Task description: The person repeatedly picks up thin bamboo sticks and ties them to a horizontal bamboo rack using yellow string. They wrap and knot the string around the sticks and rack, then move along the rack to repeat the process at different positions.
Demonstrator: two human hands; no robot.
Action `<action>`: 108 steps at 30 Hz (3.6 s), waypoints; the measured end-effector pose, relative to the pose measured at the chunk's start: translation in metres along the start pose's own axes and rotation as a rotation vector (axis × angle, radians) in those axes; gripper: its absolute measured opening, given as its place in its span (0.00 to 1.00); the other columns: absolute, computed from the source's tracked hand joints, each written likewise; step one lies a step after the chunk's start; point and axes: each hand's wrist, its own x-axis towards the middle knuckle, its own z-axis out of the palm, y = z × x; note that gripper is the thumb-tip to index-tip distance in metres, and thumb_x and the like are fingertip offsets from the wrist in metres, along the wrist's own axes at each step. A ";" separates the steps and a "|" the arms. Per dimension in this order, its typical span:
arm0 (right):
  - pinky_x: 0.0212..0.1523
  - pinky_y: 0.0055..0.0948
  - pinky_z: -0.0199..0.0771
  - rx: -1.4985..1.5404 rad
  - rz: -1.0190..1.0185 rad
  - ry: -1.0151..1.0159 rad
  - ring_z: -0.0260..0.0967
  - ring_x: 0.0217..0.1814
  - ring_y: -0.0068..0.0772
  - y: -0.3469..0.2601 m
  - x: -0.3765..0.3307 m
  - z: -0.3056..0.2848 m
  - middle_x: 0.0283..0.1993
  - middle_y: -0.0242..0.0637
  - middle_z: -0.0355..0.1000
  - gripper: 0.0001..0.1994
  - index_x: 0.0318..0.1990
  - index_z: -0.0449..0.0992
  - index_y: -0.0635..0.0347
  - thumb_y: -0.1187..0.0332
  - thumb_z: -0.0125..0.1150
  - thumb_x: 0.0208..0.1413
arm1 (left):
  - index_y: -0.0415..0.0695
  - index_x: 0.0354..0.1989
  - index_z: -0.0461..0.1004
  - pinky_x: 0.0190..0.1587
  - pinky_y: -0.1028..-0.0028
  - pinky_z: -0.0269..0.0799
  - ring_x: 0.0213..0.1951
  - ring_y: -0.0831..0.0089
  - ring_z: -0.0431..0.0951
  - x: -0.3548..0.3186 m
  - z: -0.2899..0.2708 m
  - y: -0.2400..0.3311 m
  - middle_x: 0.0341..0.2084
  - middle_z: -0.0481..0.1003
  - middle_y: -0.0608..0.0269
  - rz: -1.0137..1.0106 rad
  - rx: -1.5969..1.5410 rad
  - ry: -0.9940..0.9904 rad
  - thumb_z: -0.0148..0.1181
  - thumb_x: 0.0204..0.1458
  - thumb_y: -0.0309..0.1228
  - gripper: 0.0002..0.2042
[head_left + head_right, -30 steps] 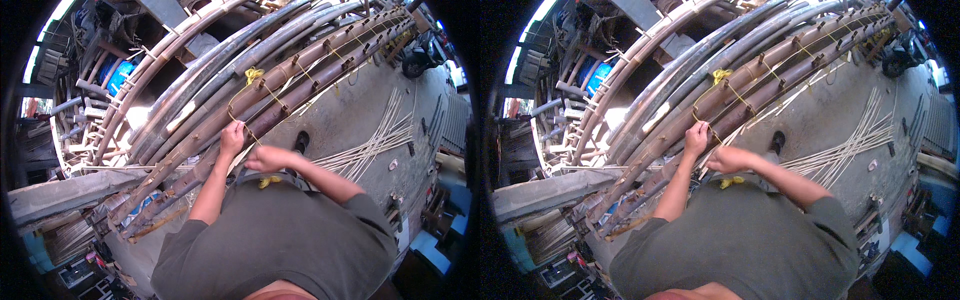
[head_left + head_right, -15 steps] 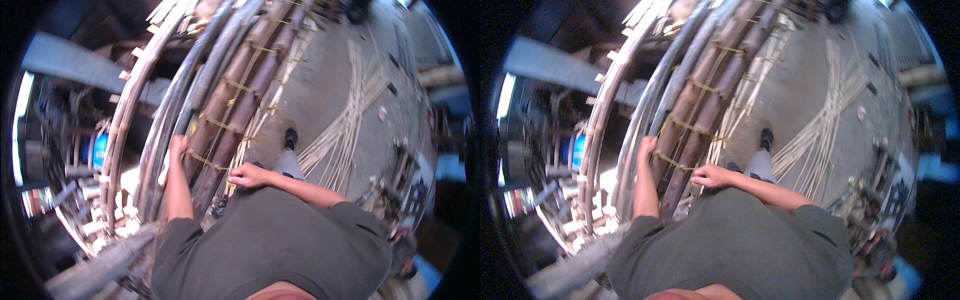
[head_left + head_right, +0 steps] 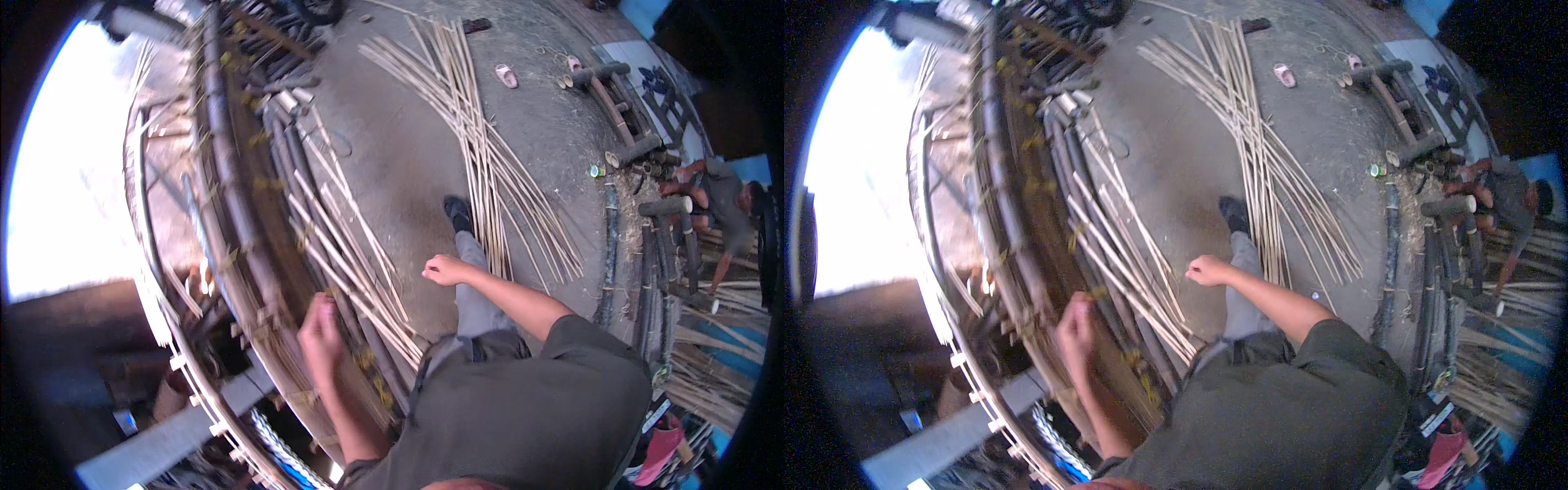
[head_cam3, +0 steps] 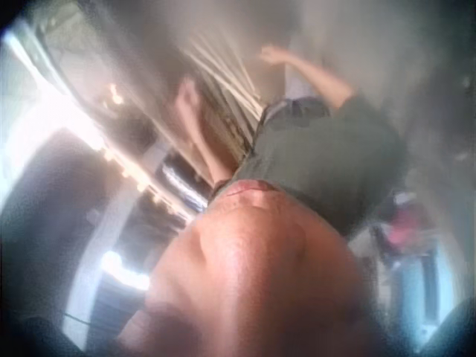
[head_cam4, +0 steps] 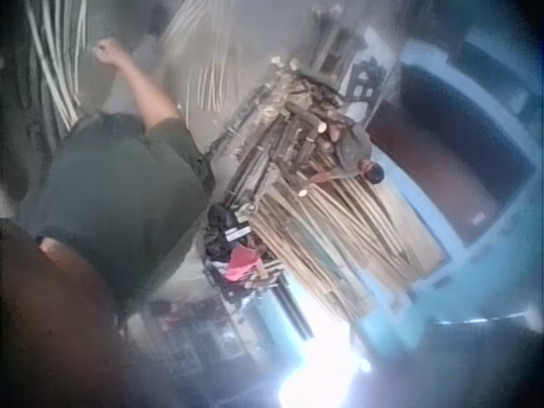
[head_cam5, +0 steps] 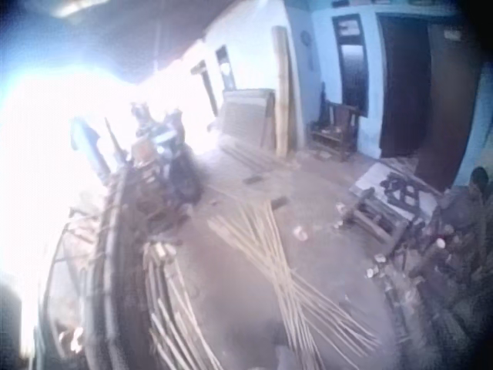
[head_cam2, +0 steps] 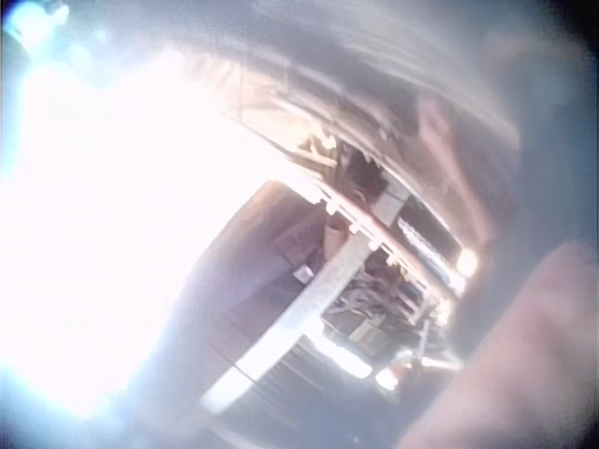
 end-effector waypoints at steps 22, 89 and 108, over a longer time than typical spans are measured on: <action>0.50 0.54 0.72 -0.044 1.190 0.596 0.74 0.48 0.60 0.630 0.315 -0.205 0.46 0.54 0.76 0.15 0.48 0.74 0.56 0.58 0.53 0.59 | 0.78 0.70 0.47 0.60 0.30 0.46 0.64 0.16 0.33 0.142 0.513 -0.059 0.66 0.21 0.25 -0.237 0.625 -1.261 0.59 0.47 0.65 0.41; 0.38 0.20 0.73 0.323 0.128 -0.624 0.70 0.35 0.17 -0.333 0.715 -0.492 0.40 0.30 0.74 0.13 0.48 0.74 0.58 0.59 0.49 0.68 | 0.37 0.55 0.72 0.55 0.60 0.69 0.51 0.47 0.75 0.722 -0.105 0.086 0.47 0.76 0.41 -0.401 0.236 0.494 0.57 0.58 0.39 0.22; 0.35 0.20 0.72 0.417 -0.153 -0.612 0.69 0.32 0.16 -0.500 1.035 -0.606 0.36 0.32 0.76 0.11 0.45 0.75 0.61 0.65 0.49 0.67 | 0.37 0.33 0.78 0.42 0.53 0.72 0.38 0.43 0.78 1.174 -0.086 0.041 0.31 0.77 0.41 -0.266 0.246 0.581 0.58 0.53 0.32 0.10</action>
